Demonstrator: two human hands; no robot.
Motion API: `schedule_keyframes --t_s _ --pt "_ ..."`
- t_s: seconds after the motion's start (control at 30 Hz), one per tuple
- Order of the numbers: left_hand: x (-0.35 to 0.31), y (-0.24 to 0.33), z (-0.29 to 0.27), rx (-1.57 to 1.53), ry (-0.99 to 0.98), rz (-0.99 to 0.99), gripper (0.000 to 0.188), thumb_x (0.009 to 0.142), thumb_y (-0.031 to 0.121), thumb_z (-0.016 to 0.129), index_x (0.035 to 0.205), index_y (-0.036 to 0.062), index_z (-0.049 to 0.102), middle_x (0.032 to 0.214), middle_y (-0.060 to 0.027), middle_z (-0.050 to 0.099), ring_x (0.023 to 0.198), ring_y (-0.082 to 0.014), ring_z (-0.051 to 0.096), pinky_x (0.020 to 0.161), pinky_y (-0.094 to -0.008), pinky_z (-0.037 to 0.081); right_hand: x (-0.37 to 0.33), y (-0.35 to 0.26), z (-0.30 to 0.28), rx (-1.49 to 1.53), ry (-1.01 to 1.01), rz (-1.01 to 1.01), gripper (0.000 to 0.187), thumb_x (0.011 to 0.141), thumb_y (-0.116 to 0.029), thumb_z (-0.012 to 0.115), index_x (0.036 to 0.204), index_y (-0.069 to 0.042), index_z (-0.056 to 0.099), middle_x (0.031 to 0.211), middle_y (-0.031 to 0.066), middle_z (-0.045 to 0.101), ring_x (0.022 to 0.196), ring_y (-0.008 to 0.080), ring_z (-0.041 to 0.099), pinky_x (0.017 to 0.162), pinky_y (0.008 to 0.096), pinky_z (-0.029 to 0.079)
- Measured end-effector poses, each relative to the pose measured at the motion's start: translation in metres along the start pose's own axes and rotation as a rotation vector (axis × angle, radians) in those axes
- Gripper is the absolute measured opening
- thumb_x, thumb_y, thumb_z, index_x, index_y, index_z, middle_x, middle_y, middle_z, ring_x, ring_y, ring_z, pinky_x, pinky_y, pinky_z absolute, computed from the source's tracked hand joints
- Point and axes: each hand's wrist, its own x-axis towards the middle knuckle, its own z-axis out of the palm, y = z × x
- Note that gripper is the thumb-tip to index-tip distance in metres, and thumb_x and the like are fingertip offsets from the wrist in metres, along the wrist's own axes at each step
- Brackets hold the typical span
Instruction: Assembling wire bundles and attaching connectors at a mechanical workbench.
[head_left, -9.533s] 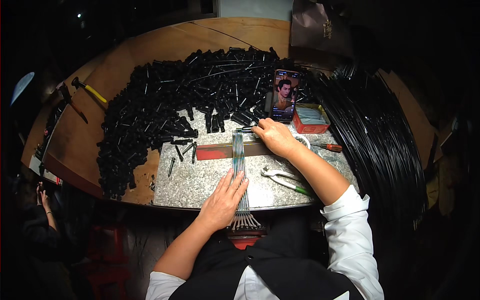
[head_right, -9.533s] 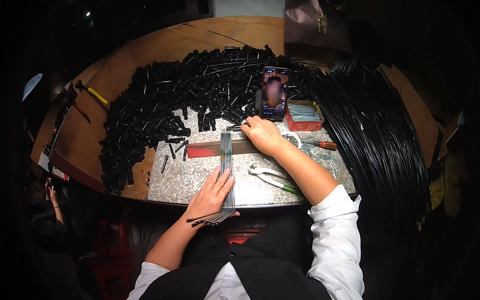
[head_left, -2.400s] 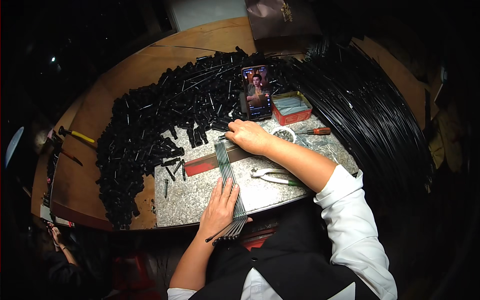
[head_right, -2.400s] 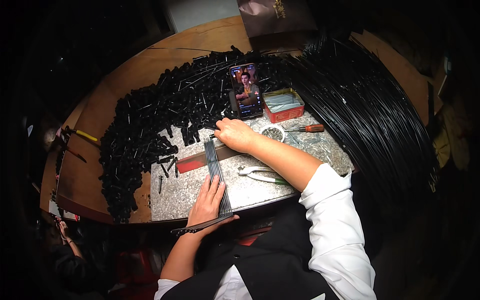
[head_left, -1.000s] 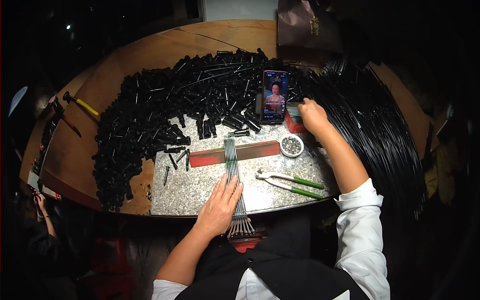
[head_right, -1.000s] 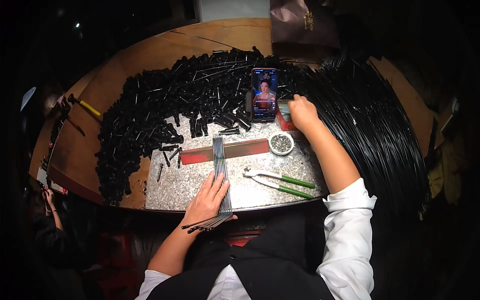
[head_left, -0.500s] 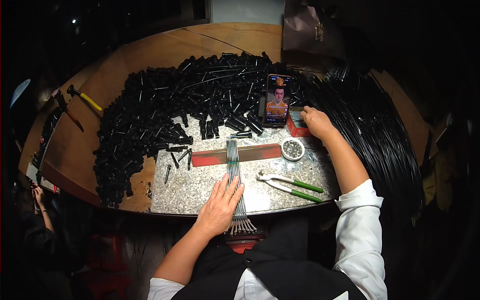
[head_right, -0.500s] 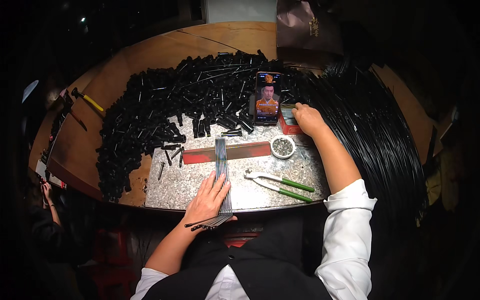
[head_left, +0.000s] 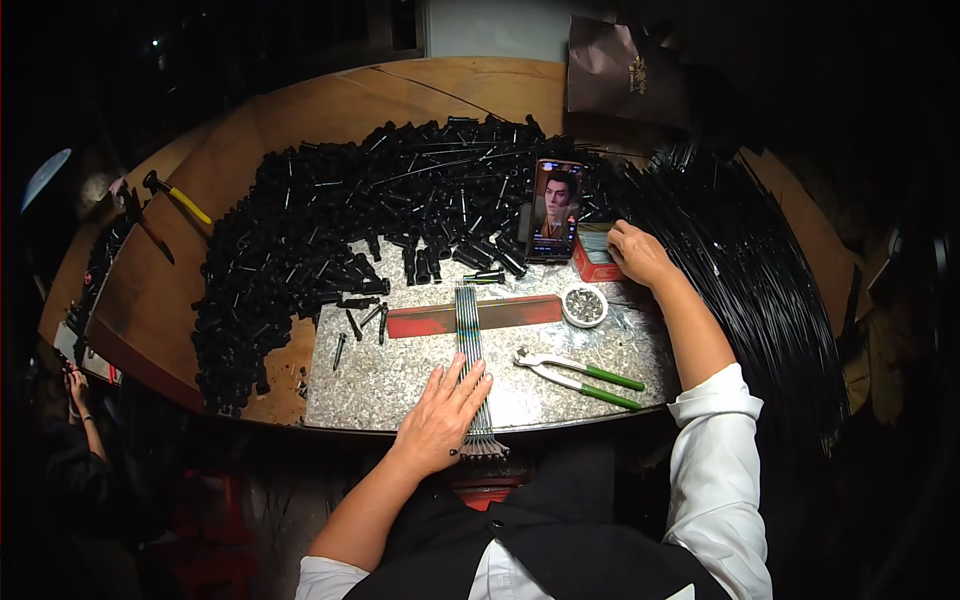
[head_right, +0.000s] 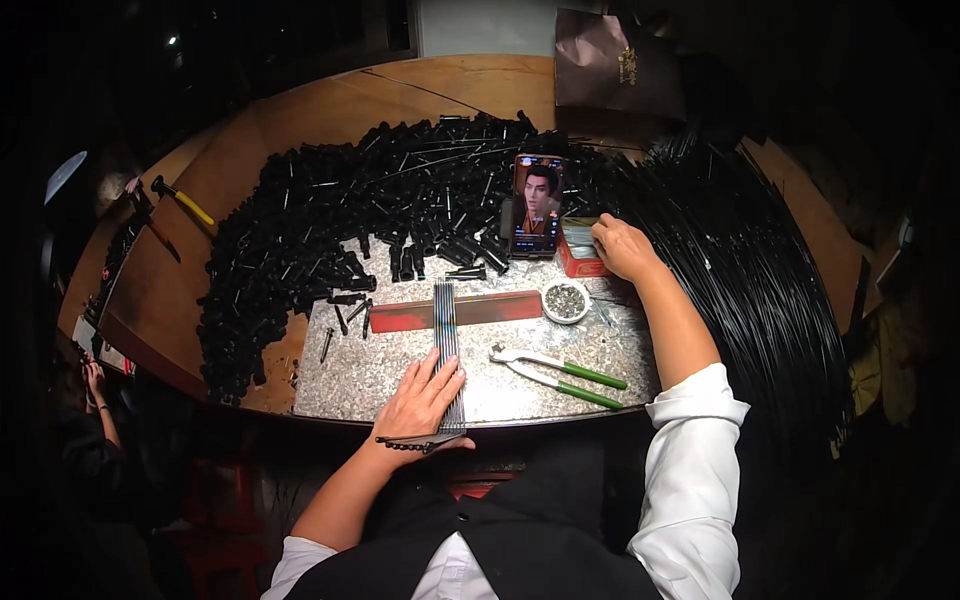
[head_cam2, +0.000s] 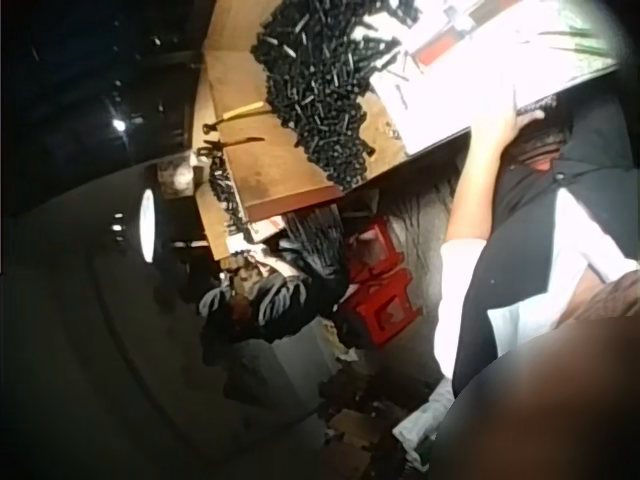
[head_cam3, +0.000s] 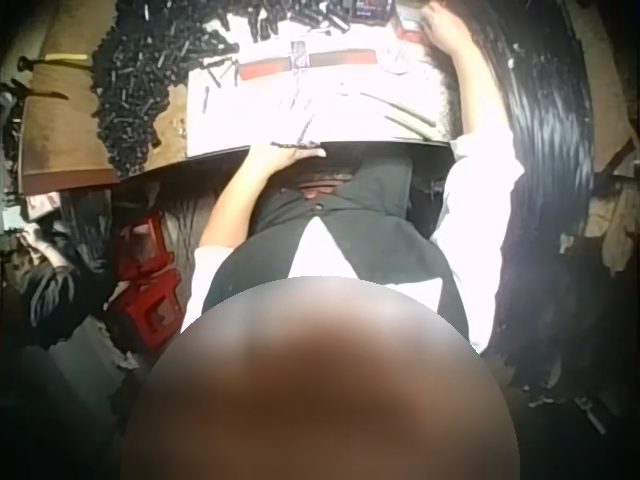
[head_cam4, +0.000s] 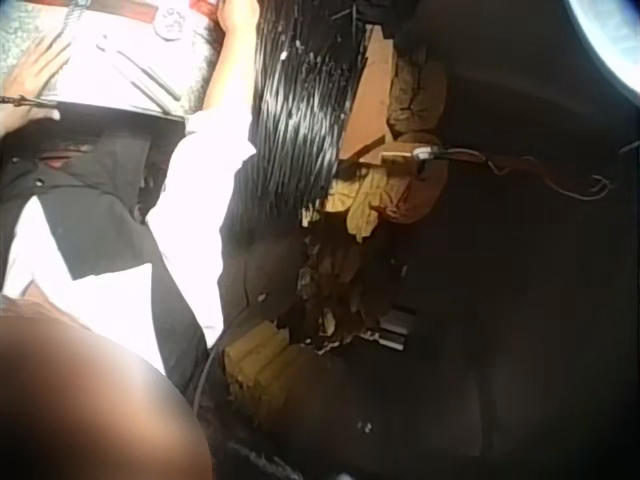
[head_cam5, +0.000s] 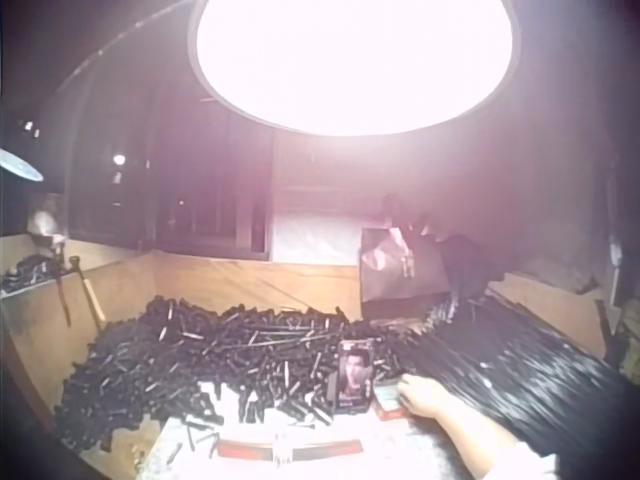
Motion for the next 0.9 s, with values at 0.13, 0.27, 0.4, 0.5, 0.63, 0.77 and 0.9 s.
schedule_keyframes --t_s 0.13,0.27,0.4,0.5,0.63,0.77,0.9 --pt "0.000 0.002 -0.010 -0.053 -0.010 0.010 0.095 0.066 0.064 0.069 0.131 -0.0015 0.047 0.140 -0.0199 0.042 0.135 -0.0409 0.031 0.110 -0.0530 0.027 -0.005 -0.012 -0.014 0.161 0.002 0.116 0.010 0.079 -0.011 0.061 0.087 -0.005 0.057 0.094 0.0108 0.055 0.091 0.0331 0.058 0.077 0.0412 0.049" --pt "-0.001 0.004 -0.019 -0.334 0.104 0.001 0.096 0.061 0.056 0.078 0.132 -0.0001 0.048 0.142 -0.0183 0.042 0.137 -0.0404 0.030 0.110 -0.0526 0.025 -0.009 -0.019 -0.014 0.299 0.094 0.182 0.008 0.080 -0.009 0.060 0.086 -0.004 0.056 0.091 0.0113 0.056 0.088 0.0326 0.059 0.075 0.0391 0.049" --pt "0.006 0.013 -0.054 -0.801 0.190 -0.003 0.092 0.059 0.048 0.084 0.129 -0.0020 0.051 0.137 -0.0194 0.048 0.132 -0.0342 0.040 0.110 -0.0453 0.030 -0.013 -0.047 -0.027 0.455 0.493 0.139 0.007 0.080 0.001 0.058 0.083 0.000 0.052 0.083 0.0128 0.055 0.075 0.0271 0.060 0.067 0.0333 0.050" --pt "0.014 0.021 -0.086 -1.139 0.258 0.030 0.084 0.062 0.040 0.085 0.124 -0.0063 0.054 0.122 -0.0208 0.060 0.117 -0.0296 0.057 0.102 -0.0401 0.042 -0.023 -0.090 -0.048 0.736 0.486 0.162 0.001 0.087 0.003 0.052 0.088 0.002 0.052 0.090 0.0089 0.058 0.080 0.0182 0.066 0.070 0.0268 0.053" --pt "0.021 0.029 -0.111 -1.324 0.331 0.109 0.048 0.075 0.013 0.078 0.114 -0.0073 0.059 0.101 -0.0202 0.068 0.098 -0.0266 0.067 0.088 -0.0372 0.053 -0.052 -0.155 -0.089 0.875 0.299 -0.043 0.010 0.087 0.007 0.051 0.096 0.002 0.052 0.096 0.0118 0.057 0.078 0.0170 0.066 0.067 0.0258 0.056" --pt "0.026 0.035 -0.121 -1.168 0.427 0.093 0.022 0.080 0.000 0.070 0.100 -0.0042 0.066 0.087 -0.0172 0.071 0.083 -0.0257 0.071 0.076 -0.0333 0.057 -0.077 -0.203 -0.129 0.831 0.273 -0.284 0.025 0.078 0.013 0.059 0.101 0.003 0.056 0.091 0.0133 0.058 0.072 0.0188 0.064 0.059 0.0261 0.052" --pt "0.027 0.041 -0.125 -0.901 0.517 0.085 0.018 0.081 0.001 0.068 0.098 -0.0048 0.065 0.086 -0.0168 0.071 0.082 -0.0239 0.071 0.074 -0.0305 0.056 -0.093 -0.224 -0.156 0.743 0.343 -0.422 0.036 0.070 0.013 0.065 0.103 0.001 0.062 0.083 0.0136 0.059 0.065 0.0229 0.061 0.056 0.0298 0.050"
